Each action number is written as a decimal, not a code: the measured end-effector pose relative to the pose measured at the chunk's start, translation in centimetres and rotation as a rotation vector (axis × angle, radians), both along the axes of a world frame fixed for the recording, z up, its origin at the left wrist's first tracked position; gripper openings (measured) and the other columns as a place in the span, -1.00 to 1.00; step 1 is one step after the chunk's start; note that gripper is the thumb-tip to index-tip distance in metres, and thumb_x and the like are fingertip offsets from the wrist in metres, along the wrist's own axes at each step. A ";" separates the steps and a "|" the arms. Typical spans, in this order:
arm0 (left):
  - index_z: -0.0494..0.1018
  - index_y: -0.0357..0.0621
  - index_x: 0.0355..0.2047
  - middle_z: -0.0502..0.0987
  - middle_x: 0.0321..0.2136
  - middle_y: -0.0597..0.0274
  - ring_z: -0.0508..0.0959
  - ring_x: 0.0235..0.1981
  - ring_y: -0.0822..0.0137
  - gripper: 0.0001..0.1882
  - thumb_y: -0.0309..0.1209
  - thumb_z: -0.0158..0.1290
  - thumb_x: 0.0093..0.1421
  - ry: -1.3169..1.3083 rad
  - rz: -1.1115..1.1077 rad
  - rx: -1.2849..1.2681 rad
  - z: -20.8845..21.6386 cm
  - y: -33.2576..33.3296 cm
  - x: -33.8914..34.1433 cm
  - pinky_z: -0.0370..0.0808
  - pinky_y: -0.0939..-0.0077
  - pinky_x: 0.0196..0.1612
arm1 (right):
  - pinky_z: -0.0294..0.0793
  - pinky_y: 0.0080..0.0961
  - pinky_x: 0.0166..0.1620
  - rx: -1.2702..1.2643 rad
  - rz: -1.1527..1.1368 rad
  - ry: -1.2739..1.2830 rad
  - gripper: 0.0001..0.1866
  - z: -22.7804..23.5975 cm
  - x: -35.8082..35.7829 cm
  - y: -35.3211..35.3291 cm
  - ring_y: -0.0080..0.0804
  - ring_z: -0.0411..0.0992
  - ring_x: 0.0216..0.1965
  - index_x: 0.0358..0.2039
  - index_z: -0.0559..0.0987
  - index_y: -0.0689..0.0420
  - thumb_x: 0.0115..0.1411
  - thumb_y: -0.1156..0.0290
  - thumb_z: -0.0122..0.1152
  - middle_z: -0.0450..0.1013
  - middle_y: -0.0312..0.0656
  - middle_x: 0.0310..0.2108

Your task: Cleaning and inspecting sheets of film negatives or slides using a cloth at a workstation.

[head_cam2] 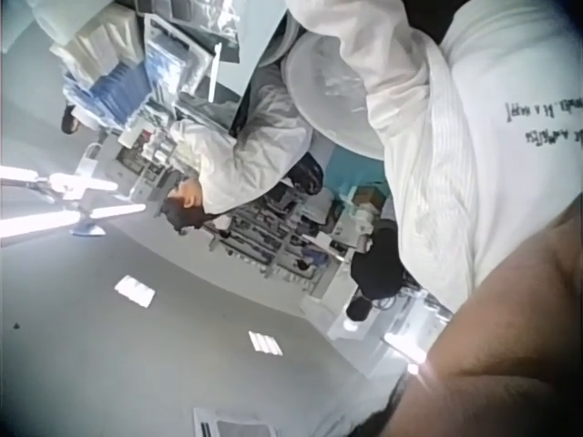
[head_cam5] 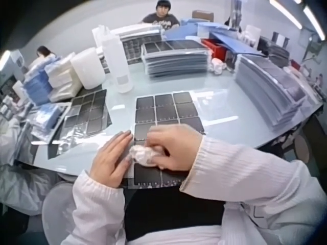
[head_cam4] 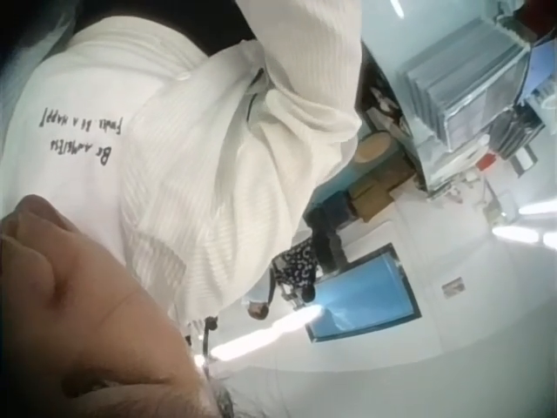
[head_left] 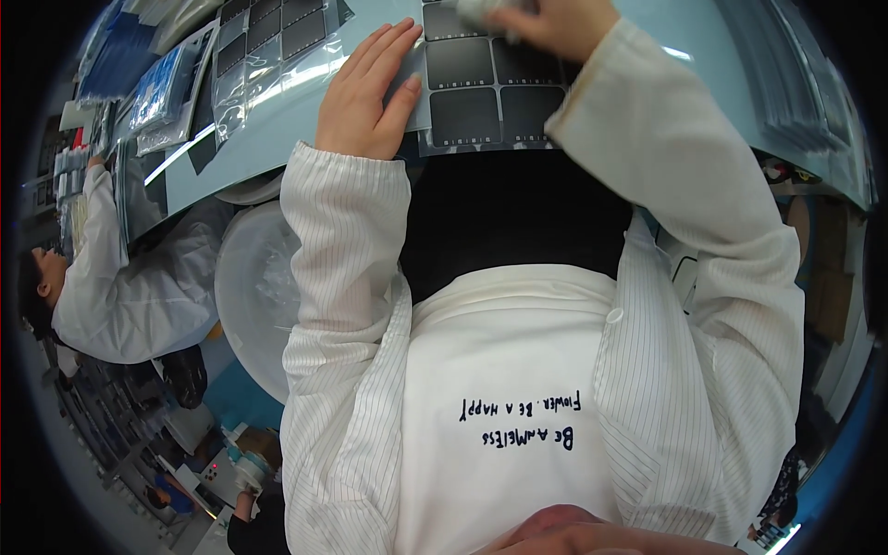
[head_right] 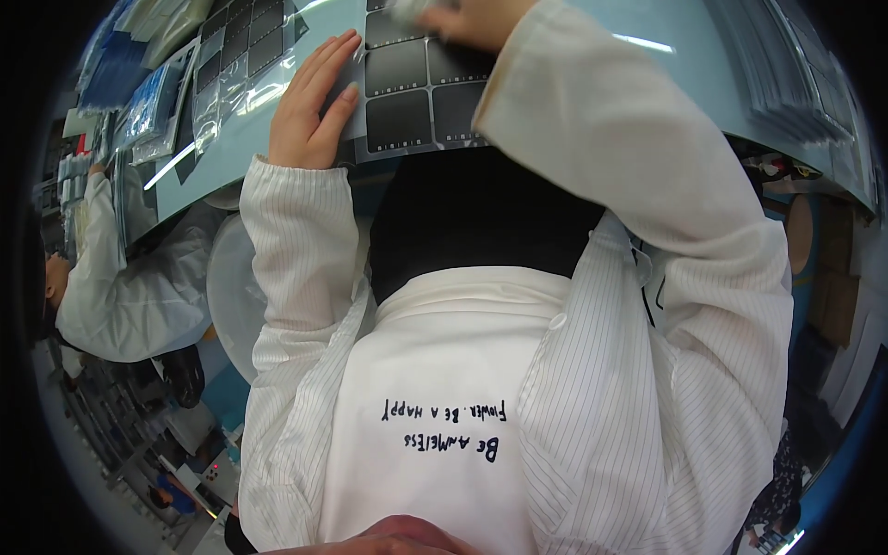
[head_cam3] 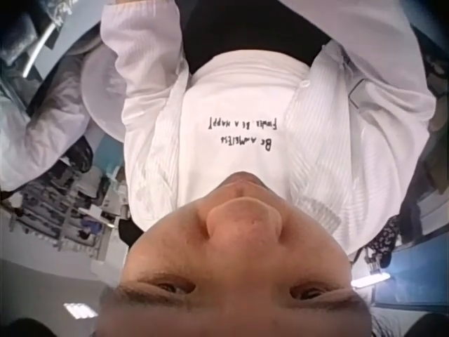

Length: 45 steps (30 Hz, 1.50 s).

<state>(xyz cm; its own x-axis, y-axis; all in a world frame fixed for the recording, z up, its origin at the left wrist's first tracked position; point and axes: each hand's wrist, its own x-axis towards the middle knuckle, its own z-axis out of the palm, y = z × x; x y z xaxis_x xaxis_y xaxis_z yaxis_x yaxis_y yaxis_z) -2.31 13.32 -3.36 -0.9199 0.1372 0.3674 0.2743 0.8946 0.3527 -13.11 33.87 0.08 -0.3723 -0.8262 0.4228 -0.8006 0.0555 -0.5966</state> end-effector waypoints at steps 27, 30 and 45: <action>0.05 -0.21 0.29 0.30 0.15 -0.05 0.22 0.23 0.20 -0.25 -0.66 -0.22 -0.01 -0.190 -0.068 0.752 1.0 0.0 0.7 0.02 0.46 0.27 | 0.44 -0.18 -0.31 0.002 -0.314 0.205 -0.78 -2.4 -0.7 -1.9 0.04 0.43 -0.36 -0.42 0.43 0.18 0.01 0.32 0.20 0.37 -0.03 -0.35; 0.05 -0.22 0.28 0.33 0.13 -0.05 0.26 0.20 0.21 -0.23 -0.66 -0.20 -0.04 -0.190 -0.063 0.539 1.5 -0.2 0.6 0.04 0.44 0.26 | 0.44 -0.19 -0.33 0.181 0.153 0.138 -0.75 -0.5 4.7 -1.8 0.00 0.45 -0.37 -0.36 0.40 0.15 -0.02 0.34 0.21 0.36 -0.06 -0.31; 0.16 -0.24 0.22 0.37 0.10 0.02 0.31 0.15 0.13 -0.29 -0.51 -0.01 -0.01 -0.130 -0.054 0.403 1.1 -1.0 -1.0 0.15 0.45 0.20 | 0.46 -0.25 -0.36 -0.046 -0.366 0.137 -0.78 -1.9 4.7 -0.2 -0.04 0.45 -0.43 -0.46 0.46 0.17 -0.04 0.31 0.24 0.38 -0.07 -0.45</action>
